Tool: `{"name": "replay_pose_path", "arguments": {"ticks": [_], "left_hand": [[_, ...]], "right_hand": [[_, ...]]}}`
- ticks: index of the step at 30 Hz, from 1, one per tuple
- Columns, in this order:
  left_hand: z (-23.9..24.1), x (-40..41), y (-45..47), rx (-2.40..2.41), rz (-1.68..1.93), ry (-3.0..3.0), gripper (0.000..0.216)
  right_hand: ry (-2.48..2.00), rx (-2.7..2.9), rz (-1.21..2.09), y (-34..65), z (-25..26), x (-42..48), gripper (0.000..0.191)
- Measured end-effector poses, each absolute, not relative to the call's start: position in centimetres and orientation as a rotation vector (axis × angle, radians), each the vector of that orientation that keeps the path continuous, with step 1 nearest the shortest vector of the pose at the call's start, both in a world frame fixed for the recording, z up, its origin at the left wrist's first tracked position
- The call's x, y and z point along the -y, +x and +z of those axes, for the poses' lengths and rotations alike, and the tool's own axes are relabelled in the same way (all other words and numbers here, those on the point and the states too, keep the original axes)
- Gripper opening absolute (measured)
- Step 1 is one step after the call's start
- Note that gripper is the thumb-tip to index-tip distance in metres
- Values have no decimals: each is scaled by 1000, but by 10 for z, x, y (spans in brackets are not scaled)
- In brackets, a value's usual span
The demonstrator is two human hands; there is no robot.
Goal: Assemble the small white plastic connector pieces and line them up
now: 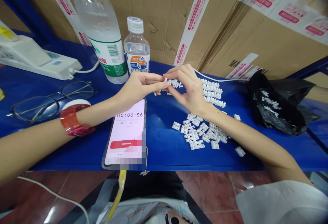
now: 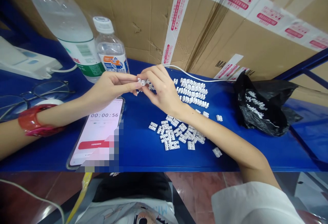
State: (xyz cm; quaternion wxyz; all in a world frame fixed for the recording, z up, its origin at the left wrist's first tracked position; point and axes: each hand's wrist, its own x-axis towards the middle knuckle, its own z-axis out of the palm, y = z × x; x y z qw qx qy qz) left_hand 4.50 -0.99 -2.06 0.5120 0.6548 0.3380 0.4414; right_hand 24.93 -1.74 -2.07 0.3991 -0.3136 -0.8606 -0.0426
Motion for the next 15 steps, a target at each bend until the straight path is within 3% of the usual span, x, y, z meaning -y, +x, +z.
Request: {"name": "replay_pose_path", "arguments": {"ticks": [15], "left_hand": [[-24,8,46,-748,991,1538,21]], "right_hand": [[-645,2280,-156,255,-19,11,15]]}}
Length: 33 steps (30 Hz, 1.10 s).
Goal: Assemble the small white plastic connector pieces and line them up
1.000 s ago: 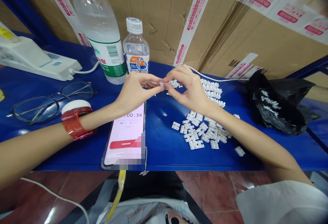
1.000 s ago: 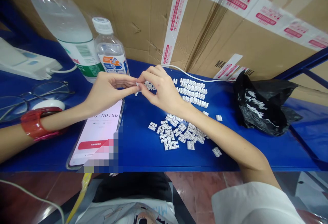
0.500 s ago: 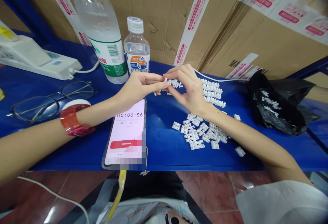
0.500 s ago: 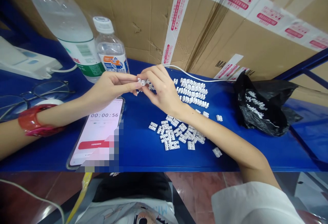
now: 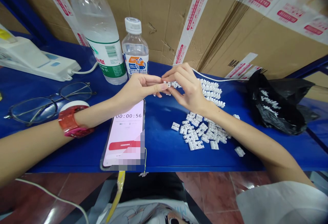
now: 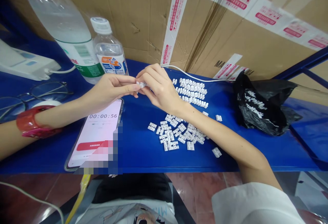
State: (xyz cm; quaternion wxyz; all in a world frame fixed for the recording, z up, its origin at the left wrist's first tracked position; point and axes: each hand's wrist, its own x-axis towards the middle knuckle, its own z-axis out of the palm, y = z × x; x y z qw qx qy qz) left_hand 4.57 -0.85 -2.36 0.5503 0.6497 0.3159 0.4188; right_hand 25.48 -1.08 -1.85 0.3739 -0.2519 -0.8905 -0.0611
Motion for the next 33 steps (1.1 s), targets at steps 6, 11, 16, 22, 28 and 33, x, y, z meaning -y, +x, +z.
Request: {"name": "replay_pose_path", "arguments": {"ticks": [6,11,16,22,28,33], "left_hand": [[-17,12,45,-822,1004,1601,20],[-15,16,46,-871,1154,1681,22],[-20,17,47,-893,1148,1674,31],[-23,19,49,-898,1103,1712,40],[-19,20,47,-909,1083,1811,37],[-16,21,47,-901,1071,1886,21]], "right_hand": [[-722,2313,17,259,-6,11,23],[-843,2404,415,271,18,6,41],[-872,2445,145,267,18,12,24],[-986,2478,-29,266,17,15,15],[-1256,2464,-83,316,17,-29,7],[-1422,2542,-78,344,-6,-50,11]]}}
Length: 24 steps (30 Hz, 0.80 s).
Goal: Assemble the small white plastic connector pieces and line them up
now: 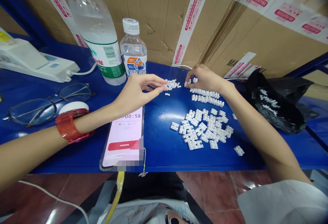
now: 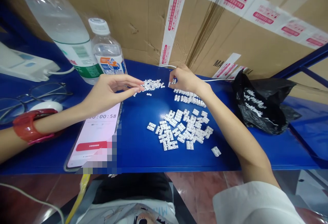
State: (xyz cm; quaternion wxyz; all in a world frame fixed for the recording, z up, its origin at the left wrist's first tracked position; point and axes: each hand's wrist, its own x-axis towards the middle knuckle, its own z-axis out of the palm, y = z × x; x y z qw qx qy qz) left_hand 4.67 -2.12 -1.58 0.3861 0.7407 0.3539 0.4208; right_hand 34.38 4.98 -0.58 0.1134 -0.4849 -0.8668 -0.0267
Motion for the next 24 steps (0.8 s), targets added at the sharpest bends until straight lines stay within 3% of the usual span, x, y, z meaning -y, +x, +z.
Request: {"name": "replay_pose_path", "arguments": {"ticks": [8,13,15,24], "left_hand": [[-18,19,48,-903,1058,1852,17],[-19,19,47,-904,1073,1825,17],[-19,20,47,-906,1076,1830,16],[-15,17,48,-897,991,1794,16]], "right_hand": [[-1417,2661,-39,337,10,-30,20],[-1274,2894,530,285,34,35,29],[-1246,2943,573,269,34,58,33],[-1094,2814,454,264,37,49,4]]}}
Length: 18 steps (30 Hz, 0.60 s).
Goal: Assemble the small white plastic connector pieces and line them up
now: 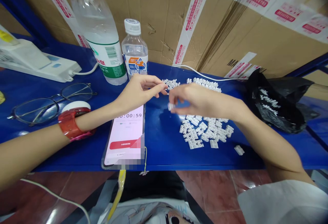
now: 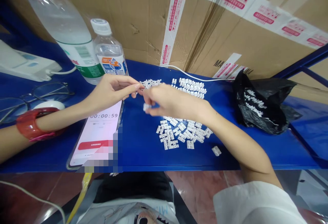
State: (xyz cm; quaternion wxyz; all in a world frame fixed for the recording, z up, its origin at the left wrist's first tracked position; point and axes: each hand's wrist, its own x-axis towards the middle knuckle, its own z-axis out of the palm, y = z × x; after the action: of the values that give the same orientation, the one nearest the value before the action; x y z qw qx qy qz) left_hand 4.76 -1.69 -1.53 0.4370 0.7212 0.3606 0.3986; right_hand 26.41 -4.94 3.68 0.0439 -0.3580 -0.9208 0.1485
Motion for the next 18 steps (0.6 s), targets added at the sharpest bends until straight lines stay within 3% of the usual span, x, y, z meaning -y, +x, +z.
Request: {"name": "replay_pose_path", "arguments": {"ticks": [5,11,18], "left_hand": [[-15,12,47,-760,871,1596,39],[-12,11,43,-697,888,1494,27],[-11,10,42,-775,1003,1462,33]], "right_hand": [[-924,2543,138,267,36,28,11],[-873,2506,164,265,38,30,20],[-1012,2434,248,273,23,11,19]]}}
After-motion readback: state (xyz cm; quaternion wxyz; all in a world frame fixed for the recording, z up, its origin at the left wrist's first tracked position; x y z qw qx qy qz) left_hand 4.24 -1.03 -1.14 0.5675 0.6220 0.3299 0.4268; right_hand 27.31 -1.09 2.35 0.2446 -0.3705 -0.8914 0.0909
